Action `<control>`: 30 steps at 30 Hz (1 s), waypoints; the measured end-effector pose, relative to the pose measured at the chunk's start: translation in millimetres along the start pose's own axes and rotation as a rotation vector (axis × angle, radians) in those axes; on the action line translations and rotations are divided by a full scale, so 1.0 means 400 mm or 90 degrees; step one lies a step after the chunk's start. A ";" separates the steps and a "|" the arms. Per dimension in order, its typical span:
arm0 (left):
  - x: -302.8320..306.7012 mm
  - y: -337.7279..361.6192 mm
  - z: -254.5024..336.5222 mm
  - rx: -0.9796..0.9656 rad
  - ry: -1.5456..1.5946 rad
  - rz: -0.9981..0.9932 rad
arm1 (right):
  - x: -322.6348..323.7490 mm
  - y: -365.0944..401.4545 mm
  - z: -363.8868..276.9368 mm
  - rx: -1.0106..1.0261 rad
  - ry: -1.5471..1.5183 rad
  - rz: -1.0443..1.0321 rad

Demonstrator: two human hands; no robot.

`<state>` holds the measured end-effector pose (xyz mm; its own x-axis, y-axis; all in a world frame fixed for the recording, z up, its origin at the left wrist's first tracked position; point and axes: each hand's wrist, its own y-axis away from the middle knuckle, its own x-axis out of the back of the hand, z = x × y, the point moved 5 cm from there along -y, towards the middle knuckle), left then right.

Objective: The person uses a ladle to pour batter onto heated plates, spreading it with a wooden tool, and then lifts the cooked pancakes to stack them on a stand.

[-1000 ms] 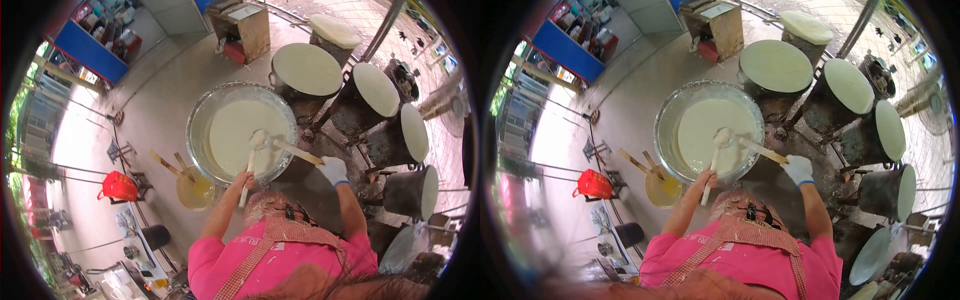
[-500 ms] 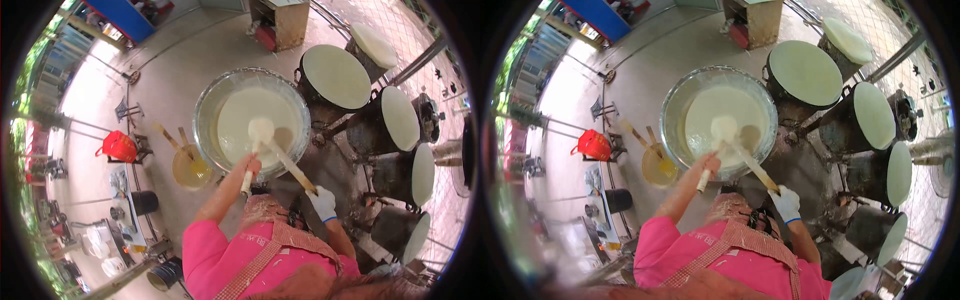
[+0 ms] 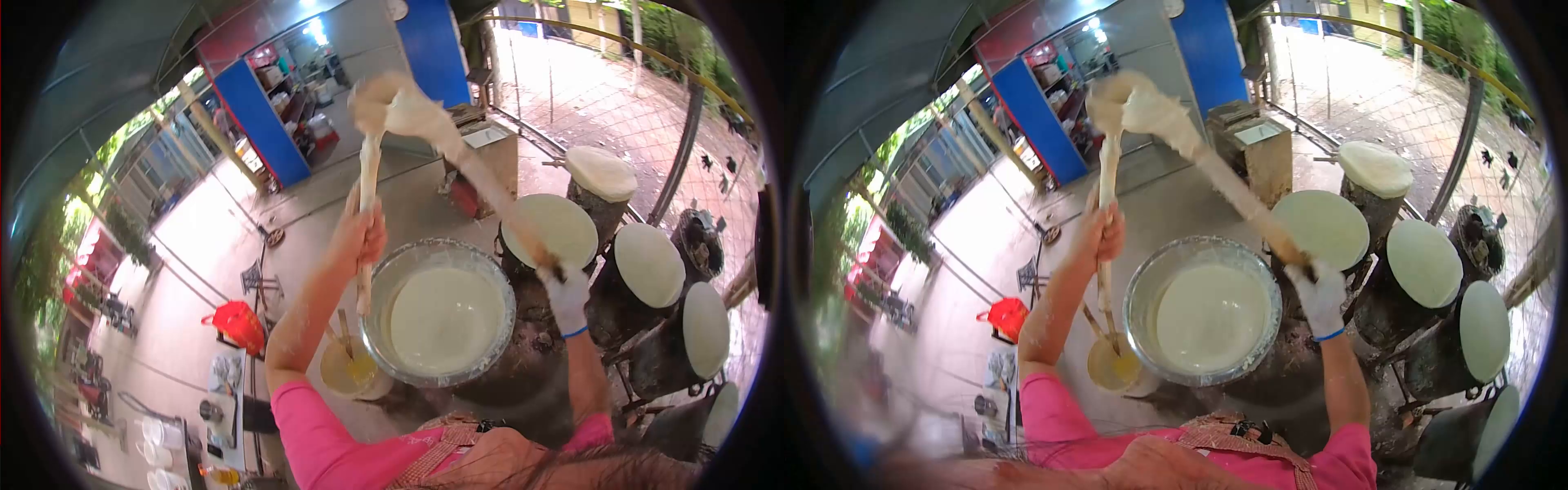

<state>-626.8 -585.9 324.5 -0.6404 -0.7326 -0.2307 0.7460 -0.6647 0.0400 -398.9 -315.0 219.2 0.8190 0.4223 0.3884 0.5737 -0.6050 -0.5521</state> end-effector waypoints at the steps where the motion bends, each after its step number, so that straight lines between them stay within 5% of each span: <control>1: 0.033 -0.021 -0.070 0.010 -0.010 0.003 | -0.026 0.034 0.019 -0.043 -0.109 -0.060; 2: 0.063 -0.026 -0.146 0.024 -0.022 0.006 | -0.098 0.112 0.123 -0.117 -0.212 -0.102; 4: 0.071 0.021 -0.340 0.335 0.119 -0.041 | -0.140 0.249 0.247 -0.227 -0.322 -0.114; 6: 0.056 0.036 -0.469 0.710 0.616 0.034 | -0.141 0.431 0.306 -0.519 -0.138 -0.299; 10: -0.125 0.016 -0.460 0.779 0.549 0.020 | 0.104 0.521 0.245 -0.607 -0.053 -0.219; 12: -0.234 -0.023 -0.443 0.545 0.254 -0.267 | 0.206 0.534 0.209 -0.592 -0.078 -0.114; 13: -0.317 -0.014 -0.461 0.575 0.242 -0.322 | 0.268 0.540 0.187 -0.546 -0.096 -0.058; 15: -0.490 -0.014 -0.506 0.433 0.118 -0.355 | 0.317 0.614 0.248 -0.464 -0.096 0.013; 17: -0.632 -0.014 -0.683 0.732 0.339 -0.446 | 0.395 0.715 0.250 -0.595 -0.119 0.033; 19: -0.803 0.083 -0.762 1.039 0.457 -0.380 | 0.466 0.883 0.261 -0.681 -0.081 0.084; 21: -0.951 0.178 -0.933 1.185 0.442 -0.380 | 0.539 1.091 0.276 -0.564 0.192 0.153; 22: -1.025 0.206 -0.997 1.271 0.447 -0.328 | 0.578 1.178 0.244 -0.710 0.180 0.156; 23: -1.103 0.281 -1.039 1.333 0.457 -0.333 | 0.608 1.261 0.180 -0.854 0.154 0.157; 26: -1.332 0.519 -1.120 1.463 0.391 -0.392 | 0.678 1.503 0.017 -0.975 0.239 0.392; 30: -1.590 0.829 -1.178 1.537 0.110 -0.711 | 0.736 1.656 -0.178 -1.091 0.531 0.585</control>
<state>113.8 -271.3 26.4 -0.3471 -0.3210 -0.8812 -0.9177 0.3100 0.2486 222.2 -639.4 20.5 0.3246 -0.3176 0.8909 -0.8642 -0.4825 0.1429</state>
